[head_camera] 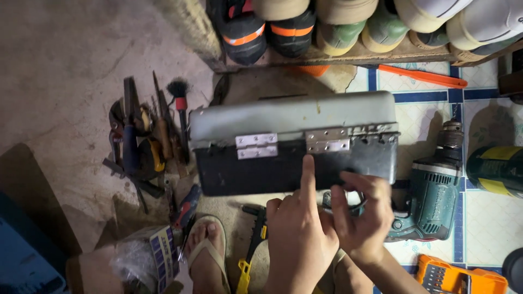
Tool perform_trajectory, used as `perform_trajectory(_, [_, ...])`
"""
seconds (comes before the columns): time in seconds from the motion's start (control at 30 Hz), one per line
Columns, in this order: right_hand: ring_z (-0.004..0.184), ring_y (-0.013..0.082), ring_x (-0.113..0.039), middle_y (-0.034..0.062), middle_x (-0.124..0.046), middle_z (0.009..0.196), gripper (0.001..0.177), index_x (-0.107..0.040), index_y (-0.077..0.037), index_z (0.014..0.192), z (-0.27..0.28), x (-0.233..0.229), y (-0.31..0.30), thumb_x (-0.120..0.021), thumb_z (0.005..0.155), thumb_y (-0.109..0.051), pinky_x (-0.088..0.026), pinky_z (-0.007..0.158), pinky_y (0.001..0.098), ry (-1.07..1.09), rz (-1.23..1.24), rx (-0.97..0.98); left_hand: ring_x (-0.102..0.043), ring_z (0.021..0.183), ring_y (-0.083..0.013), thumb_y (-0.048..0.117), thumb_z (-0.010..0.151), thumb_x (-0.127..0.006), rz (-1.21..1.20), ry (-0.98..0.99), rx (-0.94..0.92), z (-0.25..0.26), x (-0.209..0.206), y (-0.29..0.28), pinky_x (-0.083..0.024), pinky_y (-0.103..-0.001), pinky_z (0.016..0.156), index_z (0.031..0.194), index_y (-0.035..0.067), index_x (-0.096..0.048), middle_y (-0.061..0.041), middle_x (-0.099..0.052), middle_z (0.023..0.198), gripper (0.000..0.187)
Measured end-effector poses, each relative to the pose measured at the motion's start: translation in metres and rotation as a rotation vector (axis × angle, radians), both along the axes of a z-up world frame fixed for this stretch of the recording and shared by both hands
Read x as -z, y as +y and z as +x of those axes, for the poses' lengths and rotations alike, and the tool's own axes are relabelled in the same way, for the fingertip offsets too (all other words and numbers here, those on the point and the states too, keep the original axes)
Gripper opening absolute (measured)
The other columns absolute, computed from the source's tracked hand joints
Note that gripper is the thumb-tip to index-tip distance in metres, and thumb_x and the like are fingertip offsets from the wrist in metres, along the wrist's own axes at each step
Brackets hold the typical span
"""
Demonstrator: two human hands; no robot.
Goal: Repairing a toolbox by attaching metal hinges using a rivet gun and a drill.
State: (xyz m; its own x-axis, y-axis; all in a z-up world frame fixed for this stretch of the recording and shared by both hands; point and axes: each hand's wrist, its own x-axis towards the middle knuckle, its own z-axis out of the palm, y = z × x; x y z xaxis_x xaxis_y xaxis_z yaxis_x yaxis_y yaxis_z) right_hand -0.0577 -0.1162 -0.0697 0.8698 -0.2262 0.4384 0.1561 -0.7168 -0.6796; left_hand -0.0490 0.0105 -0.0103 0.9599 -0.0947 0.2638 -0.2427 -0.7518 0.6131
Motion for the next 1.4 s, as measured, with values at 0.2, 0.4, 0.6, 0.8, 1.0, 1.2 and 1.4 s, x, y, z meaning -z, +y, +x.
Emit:
perform_trajectory(0.2, [0.083, 0.0186, -0.072, 0.0126, -0.073, 0.095, 0.025, -0.066, -0.001, 0.117, -0.03, 0.018, 0.005, -0.069, 0.094, -0.009, -0.057, 0.076, 0.0315, 0.28, 0.258, -0.173, -0.07, 0.068, -0.0306, 0.007, 0.081, -0.068, -0.053, 0.307, -0.031, -0.03, 0.003, 0.009, -0.05, -0.047, 0.072, 0.15, -0.003, -0.044, -0.012, -0.071, 0.077, 0.074])
perform_trajectory(0.4, [0.082, 0.0255, -0.072, 0.0141, -0.077, 0.091, 0.026, -0.074, -0.003, 0.103, -0.058, 0.063, -0.011, -0.068, 0.096, -0.026, -0.057, 0.075, 0.0364, 0.832, 0.245, -0.297, -0.069, 0.085, -0.0404, 0.013, 0.085, -0.064, -0.037, 0.595, -0.069, -0.07, 0.063, 0.014, -0.055, -0.05, 0.077, 0.1, 0.005, -0.065, -0.02, -0.072, 0.087, 0.016])
perform_trajectory(0.6, [0.086, 0.0211, -0.077, 0.0087, -0.08, 0.093, 0.028, -0.077, -0.012, 0.106, -0.076, 0.077, -0.043, -0.075, 0.084, -0.029, -0.059, 0.079, 0.0361, 0.977, 0.051, -0.384, -0.068, 0.094, -0.0415, 0.03, 0.085, -0.071, 0.043, 0.678, -0.034, -0.098, 0.133, 0.035, -0.054, -0.052, 0.083, 0.093, 0.004, -0.069, -0.021, -0.072, 0.095, 0.027])
perform_trajectory(0.8, [0.091, 0.0202, -0.076, 0.0075, -0.079, 0.098, 0.033, -0.074, -0.01, 0.113, -0.091, 0.08, -0.062, -0.077, 0.084, -0.025, -0.06, 0.082, 0.0358, 0.962, 0.07, -0.359, -0.068, 0.1, -0.0404, 0.037, 0.085, -0.072, 0.14, 0.778, -0.283, -0.104, 0.143, 0.066, -0.054, -0.051, 0.088, 0.099, 0.008, -0.069, -0.019, -0.072, 0.102, 0.032])
perform_trajectory(1.0, [0.093, 0.0183, -0.077, 0.0071, -0.08, 0.098, 0.03, -0.074, -0.007, 0.11, -0.099, 0.062, -0.057, -0.076, 0.084, -0.021, -0.06, 0.084, 0.0345, 0.947, 0.141, -0.401, -0.064, 0.104, -0.041, 0.032, 0.074, -0.077, 0.212, 0.577, -0.298, -0.133, 0.147, 0.076, -0.054, -0.054, 0.085, 0.112, 0.003, -0.063, -0.021, -0.064, 0.112, 0.049])
perform_trajectory(1.2, [0.092, 0.0182, -0.077, 0.0068, -0.08, 0.098, 0.03, -0.075, -0.007, 0.112, -0.098, 0.062, -0.05, -0.075, 0.085, -0.02, -0.06, 0.084, 0.033, 0.94, 0.174, -0.505, -0.059, 0.117, -0.0406, 0.024, 0.07, -0.08, 0.201, 0.487, -0.421, -0.13, 0.14, 0.075, -0.05, -0.052, 0.095, 0.12, 0.003, -0.055, -0.021, -0.06, 0.126, 0.06])
perform_trajectory(1.4, [0.091, 0.0191, -0.077, 0.008, -0.08, 0.098, 0.032, -0.074, -0.008, 0.113, -0.096, 0.088, -0.054, -0.076, 0.085, -0.022, -0.061, 0.082, 0.0342, 0.949, 0.19, -0.513, -0.059, 0.119, -0.0405, 0.021, 0.079, -0.076, 0.144, 0.785, -0.397, -0.126, 0.135, 0.093, -0.05, -0.05, 0.096, 0.141, 0.007, -0.042, -0.021, -0.059, 0.13, 0.072])
